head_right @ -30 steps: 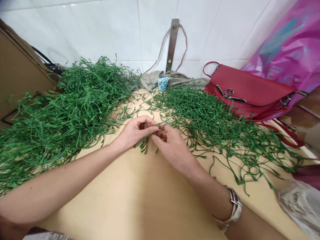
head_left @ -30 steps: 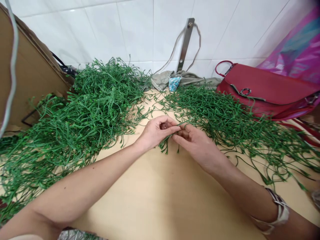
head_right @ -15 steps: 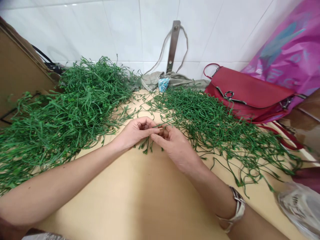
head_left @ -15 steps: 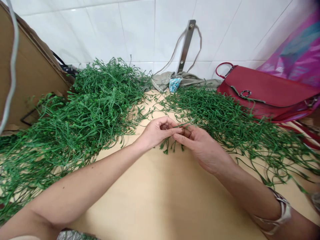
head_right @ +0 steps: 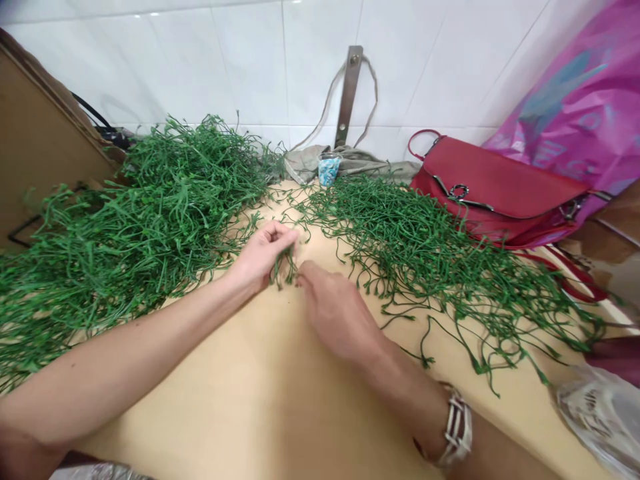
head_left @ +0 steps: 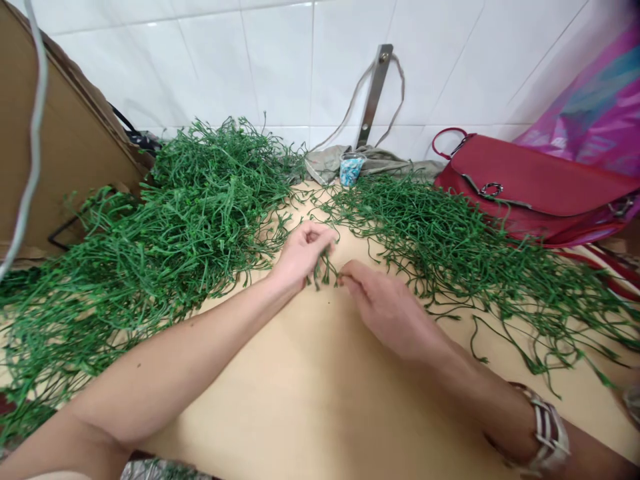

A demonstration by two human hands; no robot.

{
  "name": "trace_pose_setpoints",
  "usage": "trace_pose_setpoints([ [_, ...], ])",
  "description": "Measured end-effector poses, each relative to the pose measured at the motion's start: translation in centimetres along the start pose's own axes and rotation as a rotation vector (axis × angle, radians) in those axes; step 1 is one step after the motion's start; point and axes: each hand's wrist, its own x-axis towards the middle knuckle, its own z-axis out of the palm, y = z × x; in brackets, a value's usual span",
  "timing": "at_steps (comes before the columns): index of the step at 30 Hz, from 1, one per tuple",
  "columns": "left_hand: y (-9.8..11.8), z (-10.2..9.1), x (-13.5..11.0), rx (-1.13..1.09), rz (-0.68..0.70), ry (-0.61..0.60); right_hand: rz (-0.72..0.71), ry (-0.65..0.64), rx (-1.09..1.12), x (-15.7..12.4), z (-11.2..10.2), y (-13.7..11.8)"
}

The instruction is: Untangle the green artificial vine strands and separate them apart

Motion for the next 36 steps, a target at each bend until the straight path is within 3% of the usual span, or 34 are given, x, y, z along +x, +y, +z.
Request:
trace_pose_setpoints([
  [3, 0.0, -0.5, 0.7, -0.095, -0.034, 0.116, -0.151, -0.029, -0.057, -0.9, 0.9, -1.5],
  [6, 0.1, -0.6, 0.5, -0.107, -0.001, 0.024, -0.242, 0.169, -0.121, -0.6, 0.0, -0.9],
  [12, 0.4, 0.0, -0.3, -0.108, 0.005, -0.089, 0.072, 0.869, -0.392, 1.5, -5.8, 3.9],
  [14, 0.5, 0.2, -0.5, -0.097, -0.001, -0.103, 0.111, 0.944, -0.446, 1.6, -6.1, 4.3],
  [16, 0.6, 0.4, -0.7, -0.097, 0.004, -0.129, 0.024, 0.859, -0.382, 1.5, -5.0, 3.7],
  [19, 0.8, 0.7, -1.3, -0.128, -0.002, -0.199, -0.069, 0.608, -0.122, 1.6, -2.3, 2.1],
  [22, 1.0, 0.9, -1.9, -0.186, -0.095, -0.3, 0.045, 0.373, 0.204, 1.8, -0.6, 1.1],
  [25, 1.1, 1.0, -2.1, -0.249, -0.202, -0.357, 0.16, 0.207, 0.458, 1.8, -0.8, 1.0],
  [32, 1.2, 0.9, -1.9, -0.365, -0.299, -0.268, 0.189, 0.217, 0.533, 1.7, -2.5, 0.9],
  [36, 1.1, 1.1, -2.1, -0.352, -0.272, -0.306, 0.27, 0.23, 0.681, 2.1, -2.3, 2.0],
])
